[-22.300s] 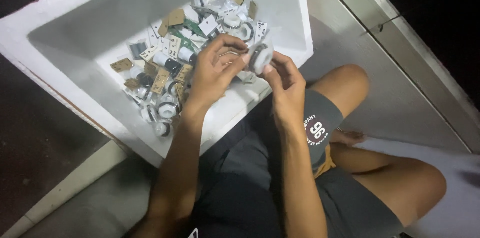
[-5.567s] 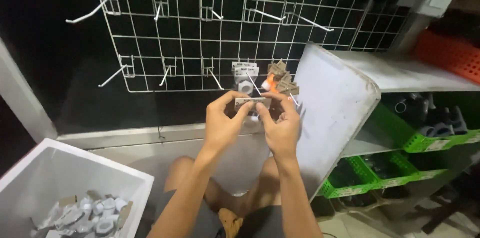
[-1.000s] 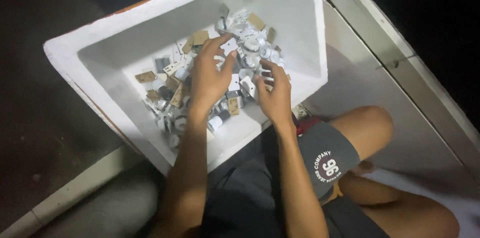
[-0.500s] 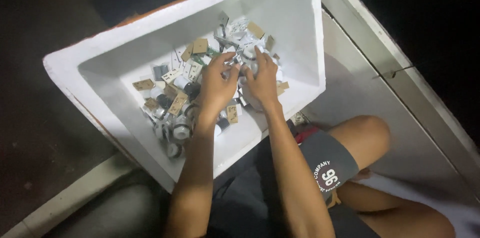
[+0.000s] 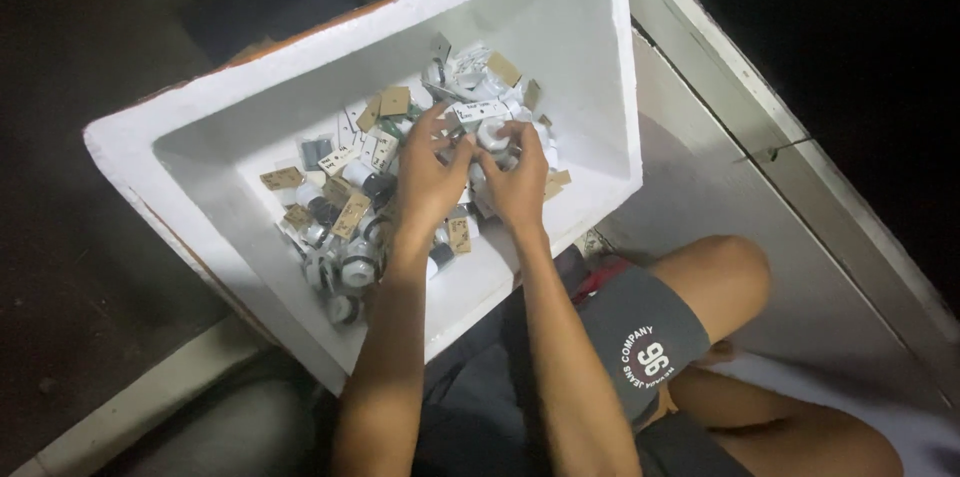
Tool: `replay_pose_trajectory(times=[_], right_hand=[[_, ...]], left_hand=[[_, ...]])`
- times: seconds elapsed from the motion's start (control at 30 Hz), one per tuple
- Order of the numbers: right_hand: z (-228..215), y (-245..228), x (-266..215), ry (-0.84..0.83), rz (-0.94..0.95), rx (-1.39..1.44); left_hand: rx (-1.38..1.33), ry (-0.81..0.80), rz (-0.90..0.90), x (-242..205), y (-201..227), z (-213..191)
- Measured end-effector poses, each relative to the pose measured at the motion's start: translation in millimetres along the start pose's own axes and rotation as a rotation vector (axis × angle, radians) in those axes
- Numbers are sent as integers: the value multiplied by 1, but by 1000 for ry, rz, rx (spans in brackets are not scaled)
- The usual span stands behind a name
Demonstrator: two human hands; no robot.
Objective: Picking up small labeled plastic components from a storage bin and hanging them onto hooks on a wire wall rack.
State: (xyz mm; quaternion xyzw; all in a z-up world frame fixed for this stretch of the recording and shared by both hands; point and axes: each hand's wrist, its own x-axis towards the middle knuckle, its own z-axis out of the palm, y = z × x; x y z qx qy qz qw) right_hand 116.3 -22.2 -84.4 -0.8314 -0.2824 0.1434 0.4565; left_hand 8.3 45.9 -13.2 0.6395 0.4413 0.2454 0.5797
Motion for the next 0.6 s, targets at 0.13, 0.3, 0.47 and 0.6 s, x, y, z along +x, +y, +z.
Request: replay_pose_trajectory(times=[0.13, 0.3, 0.47, 0.6], right_hand=[[-1, -21, -16, 29, 8, 101], [-15, -54, -40, 17, -20, 187], [-28, -66, -53, -12, -38, 196], [-28, -29, -45, -2, -108, 485]], left_hand=[[-48, 40, -3, 13, -24, 6], [-214, 100, -142, 21, -41, 13], [-252, 145, -136, 22, -47, 11], [-348, 62, -39, 17, -41, 5]])
